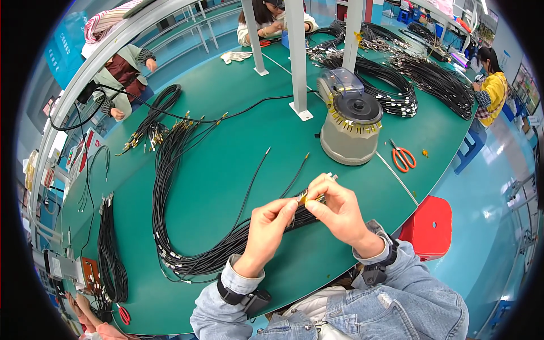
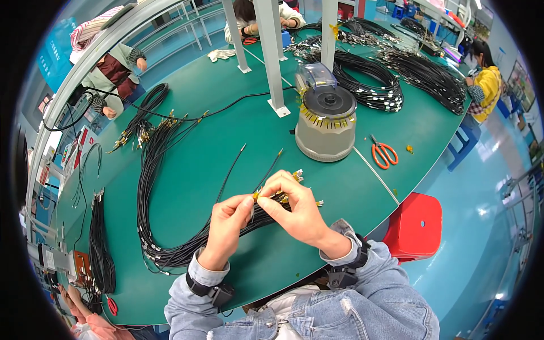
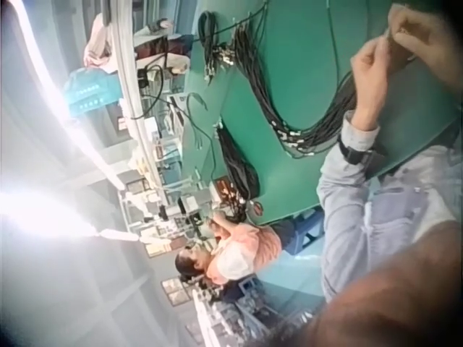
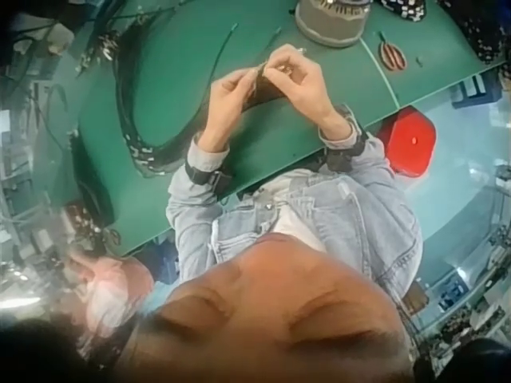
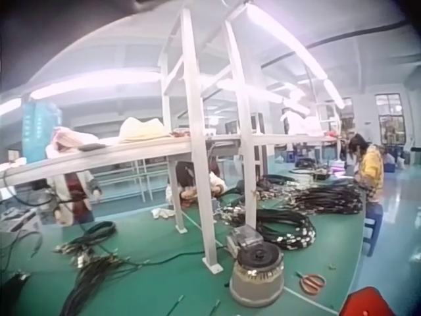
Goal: The worker is attaching yellow plastic connectors to the ends of black wire bundles and organizing them on a workbench.
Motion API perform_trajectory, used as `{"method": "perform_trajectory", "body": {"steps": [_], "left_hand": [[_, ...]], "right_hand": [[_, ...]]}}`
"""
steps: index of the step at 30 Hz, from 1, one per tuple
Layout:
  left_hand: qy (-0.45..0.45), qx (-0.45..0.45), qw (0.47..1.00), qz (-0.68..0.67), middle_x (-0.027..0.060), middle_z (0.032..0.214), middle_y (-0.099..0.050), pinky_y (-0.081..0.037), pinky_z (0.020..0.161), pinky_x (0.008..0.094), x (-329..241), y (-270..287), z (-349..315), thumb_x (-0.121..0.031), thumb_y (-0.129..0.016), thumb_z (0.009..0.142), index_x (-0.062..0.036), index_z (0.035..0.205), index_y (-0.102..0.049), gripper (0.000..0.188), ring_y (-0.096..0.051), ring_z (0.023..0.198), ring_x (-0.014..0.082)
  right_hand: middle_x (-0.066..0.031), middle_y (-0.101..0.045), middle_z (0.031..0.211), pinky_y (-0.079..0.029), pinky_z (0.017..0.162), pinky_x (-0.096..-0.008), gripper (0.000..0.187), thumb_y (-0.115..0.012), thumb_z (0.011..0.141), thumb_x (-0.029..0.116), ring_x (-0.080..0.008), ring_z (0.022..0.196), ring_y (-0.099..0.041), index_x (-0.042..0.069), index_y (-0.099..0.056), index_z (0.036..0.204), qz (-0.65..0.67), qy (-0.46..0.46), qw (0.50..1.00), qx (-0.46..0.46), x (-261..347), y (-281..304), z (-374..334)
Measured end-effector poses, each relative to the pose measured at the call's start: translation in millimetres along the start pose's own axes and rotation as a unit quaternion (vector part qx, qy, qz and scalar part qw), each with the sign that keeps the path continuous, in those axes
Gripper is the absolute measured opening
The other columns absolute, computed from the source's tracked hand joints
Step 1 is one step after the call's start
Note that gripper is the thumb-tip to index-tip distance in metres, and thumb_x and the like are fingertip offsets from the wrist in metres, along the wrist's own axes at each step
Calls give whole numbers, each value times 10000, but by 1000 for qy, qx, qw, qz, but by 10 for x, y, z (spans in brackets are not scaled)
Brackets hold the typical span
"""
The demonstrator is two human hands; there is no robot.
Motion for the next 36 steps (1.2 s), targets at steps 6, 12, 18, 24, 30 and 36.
{"method": "perform_trajectory", "body": {"steps": [6, 12, 18, 24, 30, 36], "left_hand": [[-18, -46, 996, -69, 0, 700, -594, -317, 445, 160, 168, -110, 6, -119, -564, 894, 14, 990, -643, 182, -438, 525, 17], [-81, -82, 993, -21, 42, 788, -643, -428, 520, 166, 237, -135, -20, -37, -603, 853, 26, 988, -643, 154, -558, 626, 50], [-105, -101, 988, 47, 57, 795, -641, -471, 569, 180, 213, -159, -32, 5, -612, 831, 30, 978, -647, 153, -598, 663, 71], [-114, -101, 985, 77, 60, 784, -638, -475, 570, 180, 199, -171, -44, 17, -615, 820, 30, 971, -650, 155, -602, 669, 75], [-118, -101, 985, 73, 59, 775, -637, -470, 563, 181, 186, -171, -46, 19, -615, 818, 27, 965, -653, 152, -597, 659, 75], [-145, -98, 978, 112, 58, 763, -635, -458, 546, 188, 182, -178, -45, 31, -615, 808, 19, 969, -658, 167, -583, 634, 74]], "right_hand": [[-62, -514, 885, -400, 788, -271, 95, -622, 819, 72, -137, 854, -497, 3, -557, 821, 36, -38, 998, -38, -129, -38, -106], [-64, -503, 893, -404, 781, -269, 99, -621, 818, 76, -128, 855, -493, 3, -554, 814, 19, -51, 997, -47, -208, -61, -106], [-59, -494, 877, -401, 759, -254, 106, -631, 808, 82, -123, 843, -486, 8, -555, 801, 9, -69, 996, -63, -232, -58, -116], [-58, -494, 872, -399, 749, -253, 102, -628, 802, 76, -124, 835, -486, 8, -554, 788, -19, -46, 997, -63, -208, -53, -103], [-62, -497, 859, -401, 749, -263, 96, -628, 786, 61, -134, 827, -492, 9, -548, 771, -49, -41, 996, -59, -189, -47, -96], [-64, -500, 843, -404, 747, -270, 97, -625, 771, 46, -141, 822, -499, 7, -538, 752, -62, -41, 995, -65, -190, -34, -88]]}}
Point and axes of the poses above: each hand's wrist, its own z-axis towards the middle knuckle, its own y-axis out of the back of the hand, x = y × z, the point moved 1 cm from there along z, towards the middle knuckle
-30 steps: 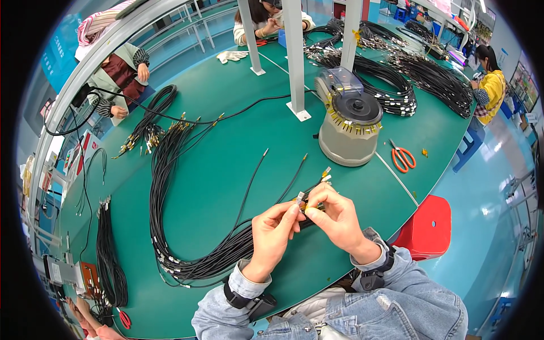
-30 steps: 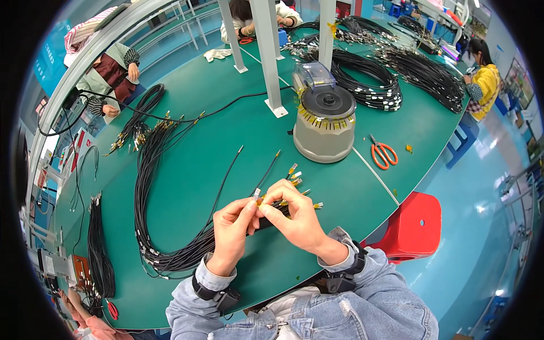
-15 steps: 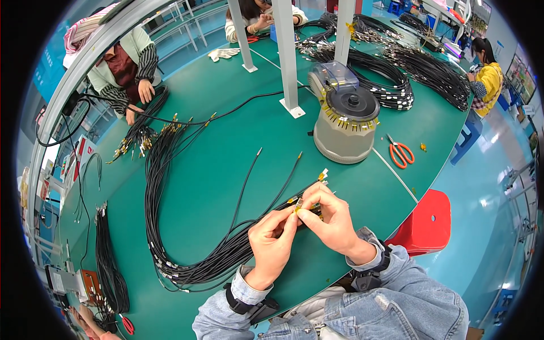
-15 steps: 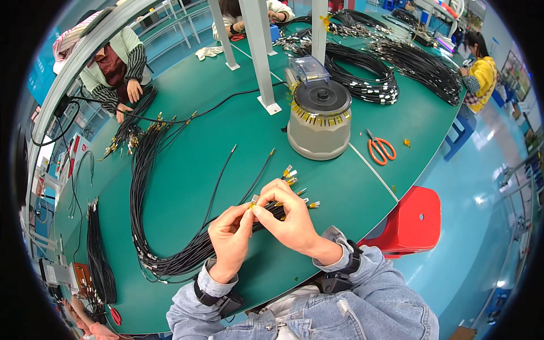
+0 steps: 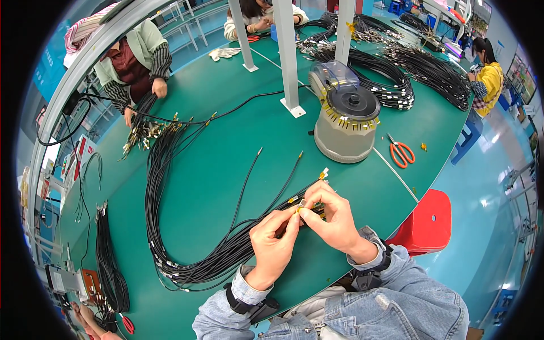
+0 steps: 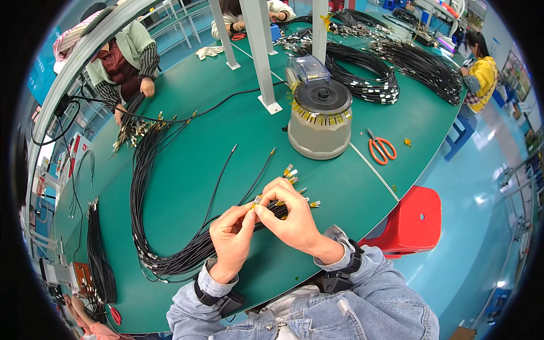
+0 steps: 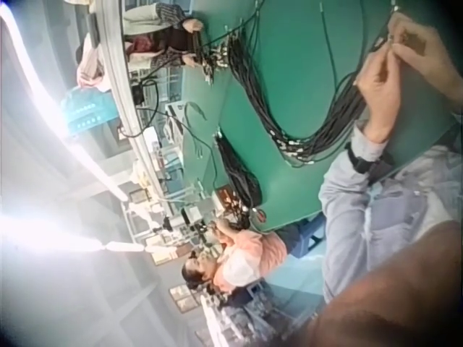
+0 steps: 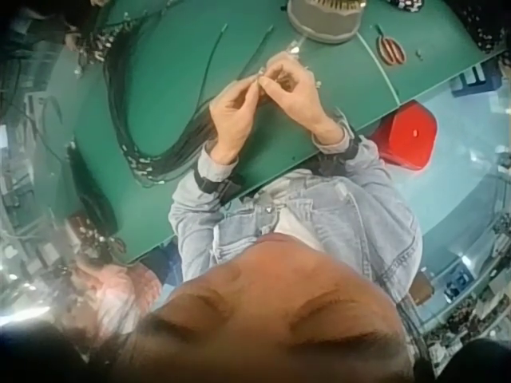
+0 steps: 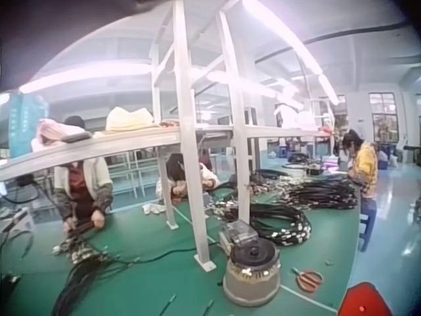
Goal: The worker is attaching yellow plastic connectors to the ends of black wire bundles and organizing them on a workbench.
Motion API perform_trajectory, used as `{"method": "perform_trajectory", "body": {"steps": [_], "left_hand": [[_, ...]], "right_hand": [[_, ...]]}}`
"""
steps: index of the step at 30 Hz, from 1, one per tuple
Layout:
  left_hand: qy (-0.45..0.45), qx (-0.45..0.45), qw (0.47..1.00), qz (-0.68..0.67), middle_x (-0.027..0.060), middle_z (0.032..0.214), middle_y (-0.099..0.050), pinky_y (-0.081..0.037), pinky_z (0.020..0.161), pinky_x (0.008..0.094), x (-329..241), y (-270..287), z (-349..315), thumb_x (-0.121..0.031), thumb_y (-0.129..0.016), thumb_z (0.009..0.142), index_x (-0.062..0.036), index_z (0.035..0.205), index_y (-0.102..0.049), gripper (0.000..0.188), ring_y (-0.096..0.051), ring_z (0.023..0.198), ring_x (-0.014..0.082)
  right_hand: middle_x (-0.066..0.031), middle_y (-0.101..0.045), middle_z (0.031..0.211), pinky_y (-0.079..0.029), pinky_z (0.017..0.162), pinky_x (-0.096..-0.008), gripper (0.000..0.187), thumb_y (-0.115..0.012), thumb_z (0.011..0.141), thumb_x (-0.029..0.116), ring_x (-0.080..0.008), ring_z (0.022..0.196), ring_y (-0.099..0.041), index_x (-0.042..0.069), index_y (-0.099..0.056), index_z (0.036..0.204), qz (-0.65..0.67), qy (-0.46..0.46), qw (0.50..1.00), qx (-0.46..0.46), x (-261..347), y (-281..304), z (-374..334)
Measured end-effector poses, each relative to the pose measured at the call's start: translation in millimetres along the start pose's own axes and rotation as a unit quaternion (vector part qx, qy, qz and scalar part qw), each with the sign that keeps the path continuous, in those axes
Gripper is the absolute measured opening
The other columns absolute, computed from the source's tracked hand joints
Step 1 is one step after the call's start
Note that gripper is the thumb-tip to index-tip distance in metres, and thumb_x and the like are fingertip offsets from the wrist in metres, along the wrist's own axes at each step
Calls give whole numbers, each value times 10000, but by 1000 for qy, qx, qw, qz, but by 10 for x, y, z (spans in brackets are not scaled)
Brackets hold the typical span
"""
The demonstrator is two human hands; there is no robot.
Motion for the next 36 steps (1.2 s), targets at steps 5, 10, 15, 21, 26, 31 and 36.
{"method": "perform_trajectory", "body": {"steps": [5, 10, 15, 21, 26, 31, 36], "left_hand": [[-32, -9, 999, 14, 50, 736, -626, -441, 528, 193, 37, -25, -5, 19, -619, 807, 9, 987, -659, 184, -559, 604, 65], [-30, -3, 999, 19, 27, 719, -617, -413, 505, 188, 13, -13, -7, -9, -609, 828, 17, 920, -664, 111, -534, 580, 55], [115, 12, 984, -134, -10, 662, -568, -317, 443, 181, 40, 33, 25, -89, -582, 875, -15, 798, -630, 117, -455, 524, 28], [235, 16, 930, -281, -27, 611, -510, -229, 412, 174, -56, 107, 112, -160, -568, 899, -63, 811, -565, 132, -386, 491, 8], [226, 5, 939, -259, -15, 564, -483, -213, 396, 177, -80, 87, 125, -146, -519, 920, -58, 843, -539, 119, -316, 429, 20], [219, 11, 941, -259, -14, 572, -486, -211, 396, 178, -47, 67, 105, -140, -519, 921, -62, 834, -533, 118, -312, 426, 20], [219, 20, 936, -276, -18, 608, -505, -233, 411, 166, -31, 94, 94, -141, -562, 899, -59, 844, -539, 101, -383, 481, 16]], "right_hand": [[-66, -509, 826, -407, 746, -276, 92, -618, 760, 32, -148, 817, -505, 2, -534, 738, -8, -1, 1000, 1, 18, 15, 10], [-69, -521, 816, -410, 744, -282, 95, -624, 754, 35, -151, 817, -508, 0, -538, 735, -13, -6, 1000, 5, 54, 31, 9], [-73, -533, 830, -415, 755, -286, 78, -628, 761, 40, -158, 827, -516, 1, -561, 765, -18, 1, 1000, 25, 59, 23, 7], [-61, -547, 868, -421, 781, -288, 86, -623, 797, 60, -145, 868, -521, -7, -591, 840, 70, -69, 994, 43, -41, 46, -7], [-50, -545, 903, -422, 781, -277, 107, -624, 816, 78, -127, 870, -517, -12, -588, 861, 163, -97, 981, 33, -17, 10, -1], [-52, -542, 919, -421, 775, -264, 112, -629, 818, 81, -125, 852, -518, -11, -582, 860, 168, -97, 980, 40, 30, -45, 8], [-52, -545, 903, -419, 766, -254, 101, -625, 822, 73, -122, 844, -517, -16, -579, 839, 146, -85, 984, 55, -24, -15, -14]]}}
Point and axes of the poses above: each hand's wrist, its own z-axis towards the middle knuckle, its own y-axis out of the back of the hand, x = y × z, the point moved 1 cm from there along z, towards the middle knuckle
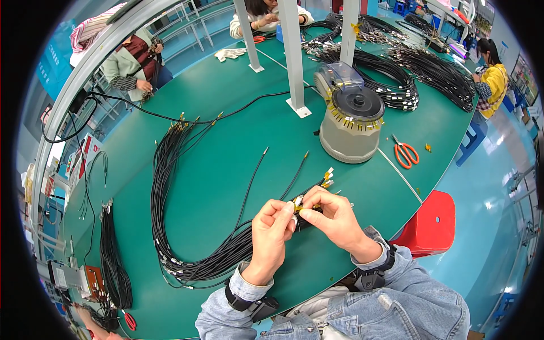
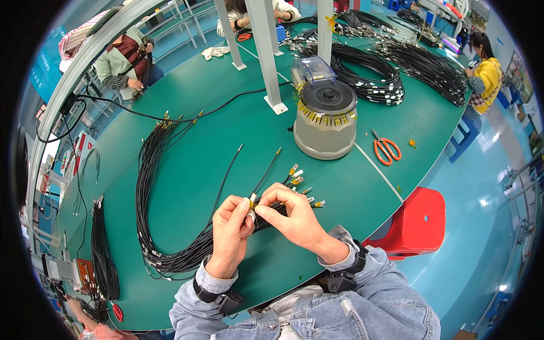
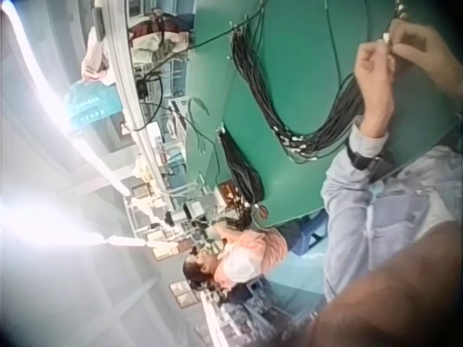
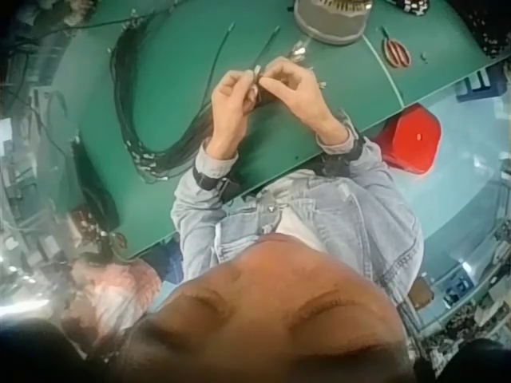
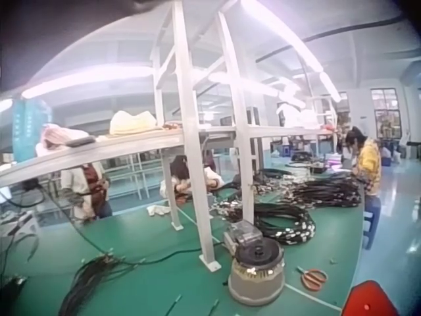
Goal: The worker is attaching yellow plastic connectors to the ends of black wire bundles and organizing them on a workbench.
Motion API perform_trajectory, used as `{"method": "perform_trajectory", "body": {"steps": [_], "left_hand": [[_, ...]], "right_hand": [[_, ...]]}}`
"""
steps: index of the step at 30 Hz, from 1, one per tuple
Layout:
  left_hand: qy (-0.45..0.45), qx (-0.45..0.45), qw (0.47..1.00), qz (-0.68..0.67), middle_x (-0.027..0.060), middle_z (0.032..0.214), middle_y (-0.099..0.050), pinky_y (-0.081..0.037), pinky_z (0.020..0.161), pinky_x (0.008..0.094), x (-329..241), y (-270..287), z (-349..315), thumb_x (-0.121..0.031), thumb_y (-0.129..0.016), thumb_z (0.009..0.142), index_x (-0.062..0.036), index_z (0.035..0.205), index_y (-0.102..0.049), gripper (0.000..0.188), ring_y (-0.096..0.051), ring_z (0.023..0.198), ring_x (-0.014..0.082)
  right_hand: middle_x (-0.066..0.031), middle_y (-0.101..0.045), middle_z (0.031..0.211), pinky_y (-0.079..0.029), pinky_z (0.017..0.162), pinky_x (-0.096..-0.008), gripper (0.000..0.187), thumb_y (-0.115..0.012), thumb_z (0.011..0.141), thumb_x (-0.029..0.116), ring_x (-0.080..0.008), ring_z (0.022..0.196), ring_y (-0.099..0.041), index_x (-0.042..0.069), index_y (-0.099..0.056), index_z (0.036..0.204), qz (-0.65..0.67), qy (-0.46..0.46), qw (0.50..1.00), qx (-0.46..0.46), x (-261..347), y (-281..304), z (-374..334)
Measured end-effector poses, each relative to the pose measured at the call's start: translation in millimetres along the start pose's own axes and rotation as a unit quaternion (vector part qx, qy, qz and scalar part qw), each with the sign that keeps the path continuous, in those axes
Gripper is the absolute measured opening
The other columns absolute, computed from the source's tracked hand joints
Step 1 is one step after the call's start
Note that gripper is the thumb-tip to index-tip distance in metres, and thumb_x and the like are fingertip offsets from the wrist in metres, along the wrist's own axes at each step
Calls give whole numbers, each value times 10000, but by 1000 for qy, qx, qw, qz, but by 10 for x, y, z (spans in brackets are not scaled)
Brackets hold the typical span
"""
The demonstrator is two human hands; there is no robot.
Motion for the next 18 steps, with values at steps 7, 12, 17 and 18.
{"method": "perform_trajectory", "body": {"steps": [7, 12, 17, 18], "left_hand": [[-45, 16, 999, 11, -6, 651, -547, -295, 434, 155, -39, -40, -12, -87, -603, 865, -35, 875, -552, 73, -464, 540, 20], [-103, -2, 989, 107, 34, 699, -604, -365, 455, 158, -24, -34, -54, -39, -598, 857, 0, 893, -567, 61, -509, 557, 33], [-165, -23, 971, 169, 59, 688, -624, -382, 436, 169, 37, -44, -65, -44, -575, 874, 24, 880, -569, 69, -507, 506, 41], [-165, -23, 972, 169, 59, 688, -624, -382, 436, 169, 46, -42, -65, -44, -575, 874, 24, 880, -569, 69, -507, 506, 41]], "right_hand": [[-53, -555, 873, -419, 763, -258, 88, -620, 822, 62, -124, 839, -519, -19, -587, 818, -3, 8, 1000, -17, 10, 7, 11], [-60, -566, 861, -418, 767, -265, 93, -626, 820, 69, -132, 840, -525, -20, -597, 814, -8, 14, 1000, -25, 14, 25, 14], [-63, -573, 861, -421, 768, -266, 104, -633, 820, 82, -133, 840, -531, -18, -604, 814, -28, 14, 999, -27, 14, 25, 13], [-63, -574, 862, -422, 766, -266, 108, -634, 821, 86, -131, 839, -532, -18, -605, 814, -36, 14, 999, -27, 14, 24, 13]]}}
Point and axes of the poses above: each hand's wrist, its own z-axis towards the middle knuckle, its own y-axis out of the back of the hand, x = y × z, the point moved 1 cm from there along z, towards the middle knuckle
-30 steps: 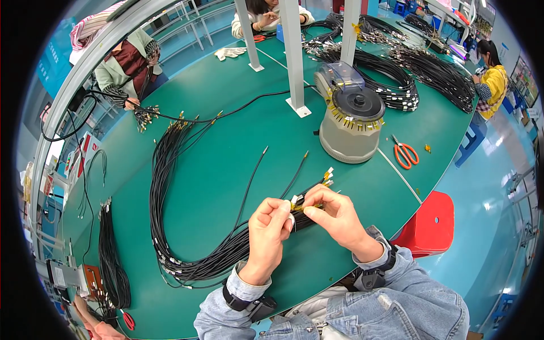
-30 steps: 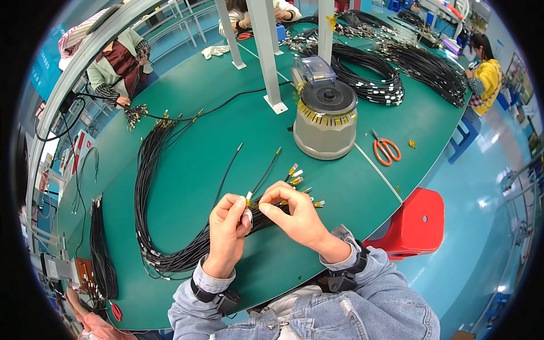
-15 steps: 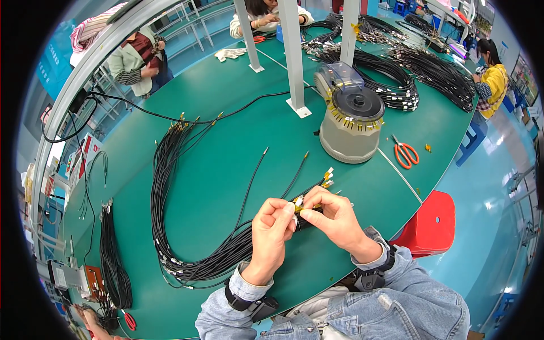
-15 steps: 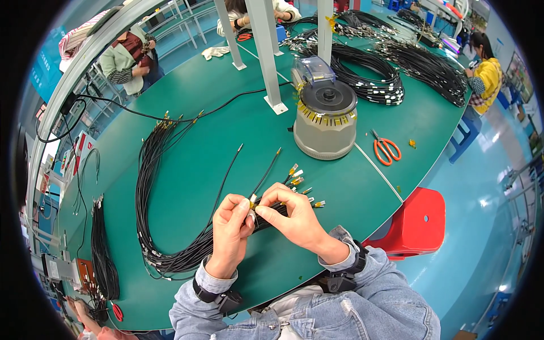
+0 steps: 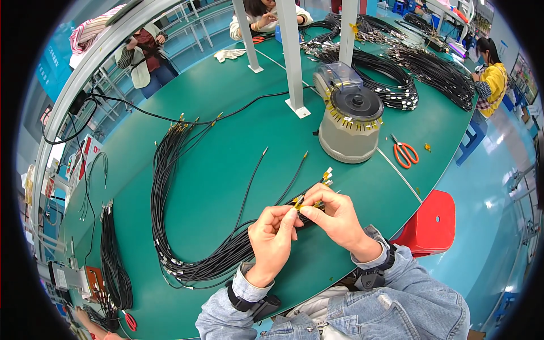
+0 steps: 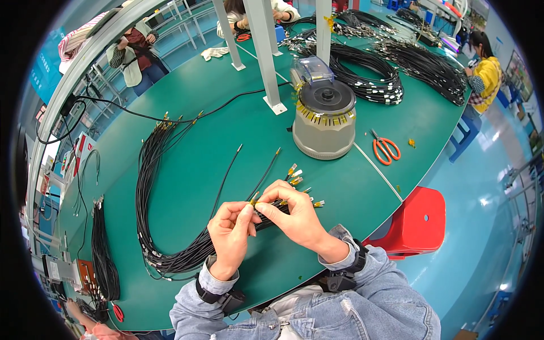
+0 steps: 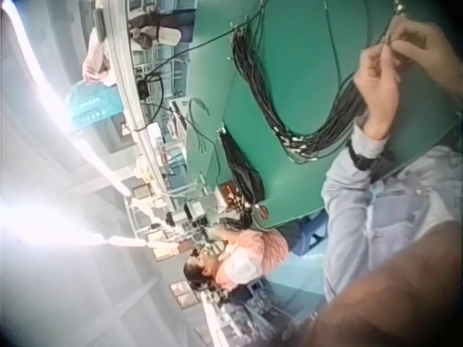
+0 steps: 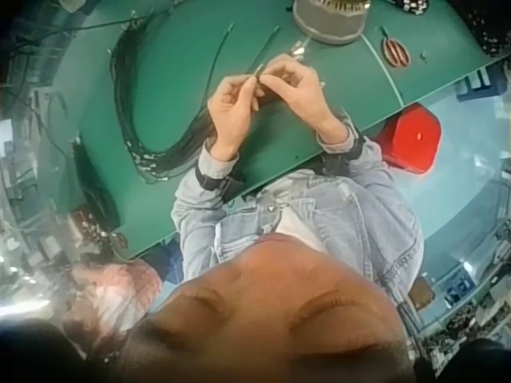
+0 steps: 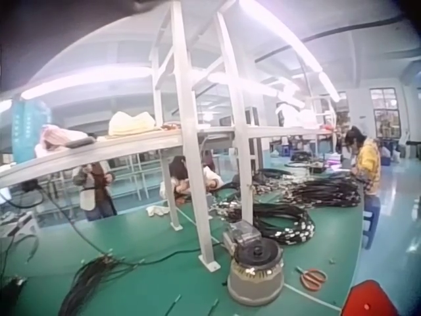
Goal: The worker is attaching yellow plastic connectors to the ends of black wire bundles and organizing them on a workbench.
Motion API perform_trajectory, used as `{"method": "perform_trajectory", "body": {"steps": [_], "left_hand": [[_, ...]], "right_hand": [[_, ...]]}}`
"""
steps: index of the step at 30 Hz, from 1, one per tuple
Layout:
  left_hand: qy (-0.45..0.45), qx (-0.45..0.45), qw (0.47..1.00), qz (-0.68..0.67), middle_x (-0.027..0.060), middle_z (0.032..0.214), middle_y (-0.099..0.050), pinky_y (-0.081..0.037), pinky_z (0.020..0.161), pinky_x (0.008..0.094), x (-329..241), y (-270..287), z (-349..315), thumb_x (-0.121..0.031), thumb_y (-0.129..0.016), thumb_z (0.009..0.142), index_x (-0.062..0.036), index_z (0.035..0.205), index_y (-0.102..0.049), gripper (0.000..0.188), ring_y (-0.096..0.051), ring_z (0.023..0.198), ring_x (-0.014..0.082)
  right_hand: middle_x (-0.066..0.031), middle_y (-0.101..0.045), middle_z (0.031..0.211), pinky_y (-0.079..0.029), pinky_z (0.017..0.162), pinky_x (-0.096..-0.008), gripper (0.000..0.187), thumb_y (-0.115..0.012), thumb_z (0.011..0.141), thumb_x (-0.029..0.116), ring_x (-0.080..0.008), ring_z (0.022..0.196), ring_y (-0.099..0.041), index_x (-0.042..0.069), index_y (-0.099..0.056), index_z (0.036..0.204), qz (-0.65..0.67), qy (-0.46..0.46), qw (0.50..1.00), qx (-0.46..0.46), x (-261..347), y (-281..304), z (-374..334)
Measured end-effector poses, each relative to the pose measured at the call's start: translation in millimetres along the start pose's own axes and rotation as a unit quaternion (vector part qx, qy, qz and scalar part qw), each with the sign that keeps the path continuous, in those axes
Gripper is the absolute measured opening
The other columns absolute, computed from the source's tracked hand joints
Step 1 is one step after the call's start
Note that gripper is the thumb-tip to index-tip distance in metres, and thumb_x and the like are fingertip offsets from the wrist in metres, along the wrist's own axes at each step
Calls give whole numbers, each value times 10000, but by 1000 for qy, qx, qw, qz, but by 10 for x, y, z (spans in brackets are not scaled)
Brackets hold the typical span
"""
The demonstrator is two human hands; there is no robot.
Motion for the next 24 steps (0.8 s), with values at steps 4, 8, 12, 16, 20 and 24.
{"method": "perform_trajectory", "body": {"steps": [4, 8, 12, 16, 20, 24], "left_hand": [[-9, 1, 1000, 27, 55, 651, -615, -366, 410, 173, 19, -4, -14, -61, -565, 884, 27, 882, -563, 88, -490, 468, 41], [-6, 4, 1000, 30, 52, 640, -612, -356, 400, 174, 22, -11, -23, -80, -549, 898, 27, 881, -557, 109, -482, 452, 41], [0, 14, 999, 46, 71, 648, -598, -356, 407, 177, 27, -7, -28, -97, -505, 922, 19, 881, -544, 129, -480, 453, 55], [11, 18, 1000, 22, 60, 635, -586, -346, 403, 176, 20, -11, -27, -114, -487, 933, 14, 881, -546, 150, -463, 446, 51], [35, 45, 998, -11, 48, 623, -573, -336, 399, 174, 31, 22, -14, -133, -467, 945, 4, 880, -549, 172, -443, 440, 48], [65, 76, 994, -39, 40, 616, -563, -328, 398, 171, 35, 38, 0, -158, -456, 953, -7, 880, -553, 194, -427, 436, 48]], "right_hand": [[-61, -575, 857, -427, 754, -265, 119, -637, 823, 97, -125, 823, -533, -18, -608, 813, 8, 0, 1000, -12, 3, -21, 5], [-61, -573, 855, -429, 744, -262, 127, -639, 825, 106, -122, 812, -533, -18, -610, 809, 0, 8, 1000, -12, -26, -14, 9], [-60, -571, 849, -427, 742, -259, 128, -640, 825, 107, -122, 811, -530, -15, -609, 799, 4, 5, 1000, -12, -29, -17, 12], [-58, -562, 845, -425, 740, -257, 133, -642, 825, 110, -124, 808, -528, -16, -605, 803, 8, 1, 1000, -6, -35, -16, 14], [-51, -552, 849, -426, 730, -254, 134, -642, 827, 112, -118, 799, -525, -14, -600, 812, 10, 12, 1000, 6, -27, -9, 21], [-43, -547, 856, -430, 732, -248, 139, -643, 828, 113, -111, 801, -527, -17, -596, 840, 53, -15, 998, 17, -22, 5, 39]]}}
Point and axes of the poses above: each hand's wrist, its own z-axis towards the middle knuckle, its own y-axis out of the back of the hand, x = y × z, the point moved 1 cm from there along z, towards the middle knuckle
